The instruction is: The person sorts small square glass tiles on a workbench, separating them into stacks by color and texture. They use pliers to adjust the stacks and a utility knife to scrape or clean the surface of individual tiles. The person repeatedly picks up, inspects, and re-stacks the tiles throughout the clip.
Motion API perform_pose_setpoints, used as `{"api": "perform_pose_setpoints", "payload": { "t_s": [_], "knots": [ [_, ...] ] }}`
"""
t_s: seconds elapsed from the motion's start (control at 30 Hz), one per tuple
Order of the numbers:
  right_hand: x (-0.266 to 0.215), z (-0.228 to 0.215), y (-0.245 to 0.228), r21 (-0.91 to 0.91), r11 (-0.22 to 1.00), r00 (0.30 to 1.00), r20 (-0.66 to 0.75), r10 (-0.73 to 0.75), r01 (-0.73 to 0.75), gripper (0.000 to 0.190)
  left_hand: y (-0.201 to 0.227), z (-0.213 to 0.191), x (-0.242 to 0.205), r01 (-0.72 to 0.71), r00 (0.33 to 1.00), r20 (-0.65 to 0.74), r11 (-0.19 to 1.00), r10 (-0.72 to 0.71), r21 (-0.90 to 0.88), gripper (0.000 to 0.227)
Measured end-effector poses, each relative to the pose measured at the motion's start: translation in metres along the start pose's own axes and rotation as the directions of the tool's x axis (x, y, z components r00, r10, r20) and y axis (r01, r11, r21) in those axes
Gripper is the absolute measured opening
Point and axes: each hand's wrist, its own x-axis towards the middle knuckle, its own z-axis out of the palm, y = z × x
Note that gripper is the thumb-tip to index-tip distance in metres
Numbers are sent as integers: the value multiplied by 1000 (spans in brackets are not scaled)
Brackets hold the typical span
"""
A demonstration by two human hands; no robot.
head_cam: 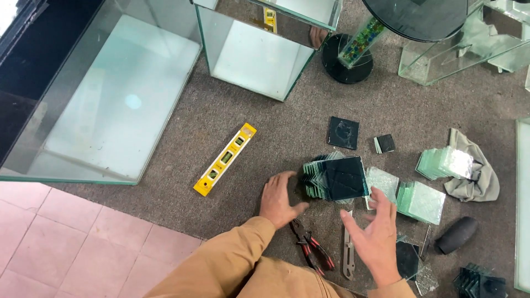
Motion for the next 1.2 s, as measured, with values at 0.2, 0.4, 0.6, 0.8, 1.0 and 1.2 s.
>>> {"api": "perform_pose_setpoints", "payload": {
  "t_s": [0.2, 0.4, 0.6, 0.8, 1.0, 1.2],
  "knots": [
    [7, -8, -38, 3, 1000, 1000, 25, -12, 12, 111, 18, -11, 12, -7, 998, 65, 1000, 7, -2, 137],
    [14, -2, -36, -23, 1000, 999, 44, -6, 7, 123, 28, -12, 21, -74, 992, 105, 997, 73, 5, 149],
    [22, -1, -46, -22, 999, 997, 52, 49, -48, 126, 53, -9, 28, -222, 971, 77, 974, 224, -33, 141],
    [27, 0, -53, 21, 994, 989, 101, 105, -107, 131, 43, -1, 35, -185, 976, 114, 983, 185, -16, 131],
    [32, -1, -56, 30, 990, 980, 145, 135, -140, 136, 37, 2, 38, -197, 976, 90, 979, 200, -44, 132],
    [32, -5, -63, -4, 986, 971, 173, 167, -169, 140, 40, 1, 35, -203, 977, 47, 976, 207, -84, 132]
  ]
}}
